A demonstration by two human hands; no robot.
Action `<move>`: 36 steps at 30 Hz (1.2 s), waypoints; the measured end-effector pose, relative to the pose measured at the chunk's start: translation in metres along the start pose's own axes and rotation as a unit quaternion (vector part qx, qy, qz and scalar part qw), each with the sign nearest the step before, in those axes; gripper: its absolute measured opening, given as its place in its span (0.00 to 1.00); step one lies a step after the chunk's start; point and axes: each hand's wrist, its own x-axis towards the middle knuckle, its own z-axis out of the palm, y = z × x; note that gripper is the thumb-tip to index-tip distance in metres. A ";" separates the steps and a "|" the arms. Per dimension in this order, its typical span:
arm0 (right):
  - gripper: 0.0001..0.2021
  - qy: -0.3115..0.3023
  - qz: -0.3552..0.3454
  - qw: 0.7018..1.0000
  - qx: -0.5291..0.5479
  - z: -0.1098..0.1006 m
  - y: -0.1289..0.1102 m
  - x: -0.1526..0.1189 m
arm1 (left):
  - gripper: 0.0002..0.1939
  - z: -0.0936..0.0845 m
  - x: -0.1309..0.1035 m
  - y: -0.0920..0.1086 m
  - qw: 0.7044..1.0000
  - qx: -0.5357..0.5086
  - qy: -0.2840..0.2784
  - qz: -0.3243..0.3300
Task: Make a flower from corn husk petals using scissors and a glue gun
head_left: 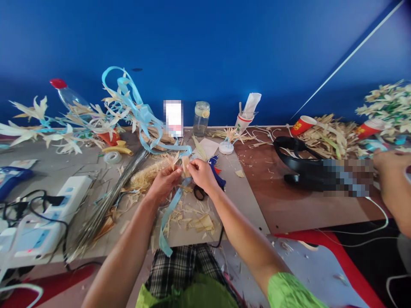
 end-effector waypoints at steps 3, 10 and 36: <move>0.09 0.015 -0.020 0.999 0.023 0.005 -0.006 -0.006 | 0.15 0.001 0.001 -0.002 1.000 0.002 -0.002 0.004; 0.07 0.009 -0.024 0.999 0.045 0.009 -0.012 -0.011 | 0.13 0.002 0.000 -0.001 1.000 0.008 0.009 0.015; 0.15 -0.125 0.153 0.894 0.402 0.007 -0.012 -0.005 | 0.17 0.002 -0.004 0.002 1.000 -0.012 0.017 0.014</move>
